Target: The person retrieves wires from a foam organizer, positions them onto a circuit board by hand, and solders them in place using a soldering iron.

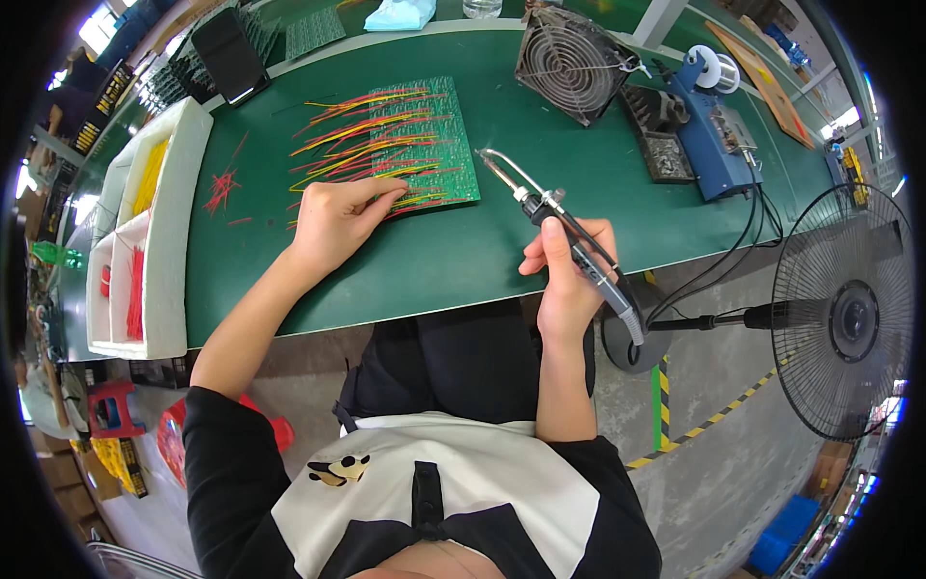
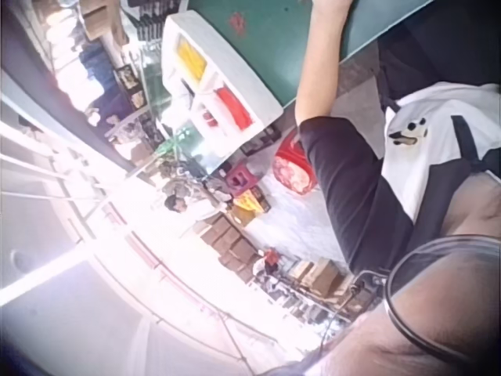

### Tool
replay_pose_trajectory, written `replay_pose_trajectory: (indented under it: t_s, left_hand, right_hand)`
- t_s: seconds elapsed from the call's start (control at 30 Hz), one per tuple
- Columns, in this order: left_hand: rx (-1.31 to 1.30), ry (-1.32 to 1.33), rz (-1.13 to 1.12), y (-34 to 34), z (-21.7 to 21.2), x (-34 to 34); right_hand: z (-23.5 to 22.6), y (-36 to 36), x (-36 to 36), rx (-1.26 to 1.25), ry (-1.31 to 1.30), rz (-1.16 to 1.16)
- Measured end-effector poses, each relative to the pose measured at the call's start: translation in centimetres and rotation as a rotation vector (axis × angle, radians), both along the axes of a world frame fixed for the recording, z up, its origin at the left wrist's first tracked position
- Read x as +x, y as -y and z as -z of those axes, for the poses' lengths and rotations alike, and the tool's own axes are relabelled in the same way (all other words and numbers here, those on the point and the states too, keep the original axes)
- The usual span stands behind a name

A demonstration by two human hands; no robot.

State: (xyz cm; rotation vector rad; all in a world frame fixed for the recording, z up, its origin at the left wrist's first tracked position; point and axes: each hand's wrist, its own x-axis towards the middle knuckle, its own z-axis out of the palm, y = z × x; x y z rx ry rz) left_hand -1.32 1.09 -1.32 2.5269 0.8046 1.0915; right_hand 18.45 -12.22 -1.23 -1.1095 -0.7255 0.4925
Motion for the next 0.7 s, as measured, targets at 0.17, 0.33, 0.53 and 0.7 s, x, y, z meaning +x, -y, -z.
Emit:
replay_pose_trajectory:
  t_s: [0.17,0.33,0.53,0.7]
  left_hand:
    - [-0.005,0.009,0.001,-0.03,0.06,-0.08]
    - [-0.038,-0.034,-0.024,0.09,-0.05,-0.01]
    - [0.081,-0.052,-0.011,0.15,0.17,-0.04]
    - [0.132,-0.079,-0.01,0.15,0.0,-0.09]
  right_hand:
    - [-0.04,-0.13,-0.05,-0.012,-0.003,-0.006]
    - [0.02,0.28,0.15,-0.025,0.019,-0.057]
    - [-0.11,0.39,0.18,-0.065,0.053,-0.146]
    - [0.0,0.44,0.31,-0.065,0.052,-0.18]
